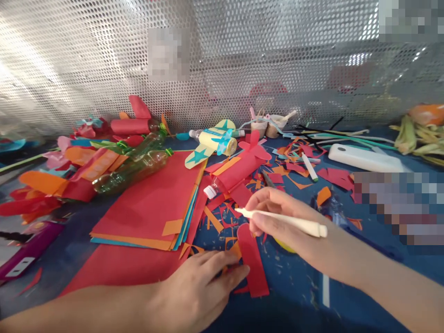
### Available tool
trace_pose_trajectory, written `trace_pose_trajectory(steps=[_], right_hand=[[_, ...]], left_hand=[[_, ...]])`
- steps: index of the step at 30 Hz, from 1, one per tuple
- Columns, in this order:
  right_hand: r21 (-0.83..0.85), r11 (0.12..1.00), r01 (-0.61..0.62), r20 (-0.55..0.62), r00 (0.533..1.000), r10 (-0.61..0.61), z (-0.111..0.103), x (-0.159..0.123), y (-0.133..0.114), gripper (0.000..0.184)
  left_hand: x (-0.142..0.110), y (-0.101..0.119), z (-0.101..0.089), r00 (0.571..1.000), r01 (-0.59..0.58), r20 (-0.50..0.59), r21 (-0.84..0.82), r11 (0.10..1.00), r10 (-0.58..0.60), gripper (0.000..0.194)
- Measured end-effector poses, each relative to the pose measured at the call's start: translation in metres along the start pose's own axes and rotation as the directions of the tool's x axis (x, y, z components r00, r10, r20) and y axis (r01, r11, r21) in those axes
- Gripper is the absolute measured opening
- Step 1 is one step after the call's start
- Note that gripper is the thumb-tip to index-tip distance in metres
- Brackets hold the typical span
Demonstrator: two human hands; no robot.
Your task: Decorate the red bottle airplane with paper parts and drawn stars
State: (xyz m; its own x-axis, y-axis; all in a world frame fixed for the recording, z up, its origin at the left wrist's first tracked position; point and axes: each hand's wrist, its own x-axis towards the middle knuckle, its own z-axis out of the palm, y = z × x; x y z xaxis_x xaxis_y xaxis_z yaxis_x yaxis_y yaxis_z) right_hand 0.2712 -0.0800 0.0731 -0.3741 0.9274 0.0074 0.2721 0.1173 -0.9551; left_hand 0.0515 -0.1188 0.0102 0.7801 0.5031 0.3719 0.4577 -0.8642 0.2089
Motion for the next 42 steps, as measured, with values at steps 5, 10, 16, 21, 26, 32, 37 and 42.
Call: trace_pose_trajectory(steps=[5, 10, 16, 21, 26, 32, 37, 42], right_hand=[[0.253, 0.948, -0.193, -0.055, 0.975, 0.214, 0.025, -0.015, 0.028, 0.022], [0.235, 0.94, -0.248, -0.091, 0.957, 0.276, 0.028, -0.022, 0.045, 0.017], [0.113, 0.98, -0.165, -0.099, 0.979, 0.176, 0.029, -0.029, 0.047, 0.02], [0.091, 0.979, -0.18, -0.111, 0.976, 0.19, 0.027, -0.031, 0.048, 0.02], [0.046, 0.986, -0.162, -0.074, 0.983, 0.165, 0.026, -0.032, 0.054, 0.019], [-0.029, 0.983, -0.18, -0.061, 0.982, 0.178, 0.027, -0.032, 0.056, 0.02], [-0.019, 0.98, -0.197, -0.057, 0.979, 0.196, 0.027, -0.033, 0.058, 0.02], [-0.016, 0.977, -0.212, -0.056, 0.976, 0.211, 0.027, -0.035, 0.058, 0.021]], left_hand=[[-0.005, -0.001, 0.008, 0.992, -0.039, 0.12, 0.094, 0.995, 0.028, 0.033], [-0.006, -0.003, 0.009, 0.984, -0.087, 0.162, 0.091, 0.992, 0.071, 0.04], [-0.005, -0.003, 0.003, 0.986, -0.133, 0.121, 0.146, 0.98, 0.116, 0.043], [-0.012, -0.002, 0.007, 0.987, -0.074, 0.158, 0.193, 0.978, 0.043, 0.058], [-0.011, -0.002, 0.006, 0.975, -0.064, 0.223, 0.211, 0.975, 0.015, 0.064], [-0.005, -0.001, 0.004, 0.982, -0.076, 0.184, 0.231, 0.97, 0.033, 0.062], [-0.004, -0.002, 0.004, 0.982, -0.089, 0.184, 0.226, 0.97, 0.047, 0.063], [-0.002, -0.003, 0.005, 0.979, -0.098, 0.2, 0.252, 0.963, 0.048, 0.064]])
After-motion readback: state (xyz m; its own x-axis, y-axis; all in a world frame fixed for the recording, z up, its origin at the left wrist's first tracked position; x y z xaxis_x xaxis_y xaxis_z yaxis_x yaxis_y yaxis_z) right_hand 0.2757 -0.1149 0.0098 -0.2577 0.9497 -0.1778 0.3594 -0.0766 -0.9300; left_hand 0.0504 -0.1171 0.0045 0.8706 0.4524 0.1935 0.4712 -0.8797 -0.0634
